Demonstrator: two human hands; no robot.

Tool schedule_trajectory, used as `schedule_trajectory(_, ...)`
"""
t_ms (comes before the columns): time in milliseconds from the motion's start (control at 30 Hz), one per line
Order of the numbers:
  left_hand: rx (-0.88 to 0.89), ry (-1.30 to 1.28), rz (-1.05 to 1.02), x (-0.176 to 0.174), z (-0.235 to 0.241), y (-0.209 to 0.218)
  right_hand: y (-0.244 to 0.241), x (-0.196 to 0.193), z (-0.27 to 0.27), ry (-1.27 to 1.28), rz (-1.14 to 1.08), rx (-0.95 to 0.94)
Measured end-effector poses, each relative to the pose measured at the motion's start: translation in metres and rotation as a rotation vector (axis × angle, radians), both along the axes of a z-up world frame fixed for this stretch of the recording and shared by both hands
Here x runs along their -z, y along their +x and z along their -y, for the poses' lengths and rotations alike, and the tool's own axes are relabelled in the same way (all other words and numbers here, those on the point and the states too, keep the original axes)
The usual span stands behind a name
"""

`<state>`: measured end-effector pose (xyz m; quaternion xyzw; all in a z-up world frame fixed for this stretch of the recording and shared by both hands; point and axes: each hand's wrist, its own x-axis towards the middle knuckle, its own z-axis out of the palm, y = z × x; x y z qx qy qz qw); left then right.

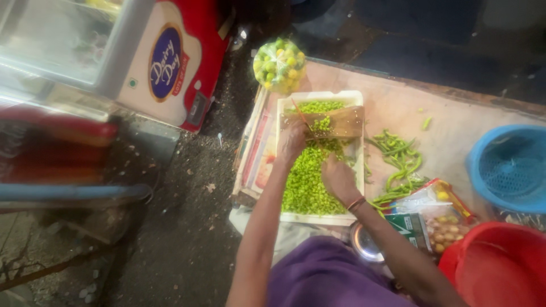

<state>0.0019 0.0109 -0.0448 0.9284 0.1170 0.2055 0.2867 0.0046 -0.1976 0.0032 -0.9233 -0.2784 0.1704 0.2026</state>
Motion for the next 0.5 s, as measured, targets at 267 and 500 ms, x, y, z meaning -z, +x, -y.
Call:
schedule_trajectory(267, 0.093, 0.12, -0.073, -0.021, -0.009, -0.004, 0.013, 0.052, -0.036, 0.083, 0.073, 0.01)
schedule_trajectory(500, 0.065, 0.083, 0.056, -0.021, -0.007, -0.012, 0.027, 0.005, -0.029, -0.015, -0.055, 0.003)
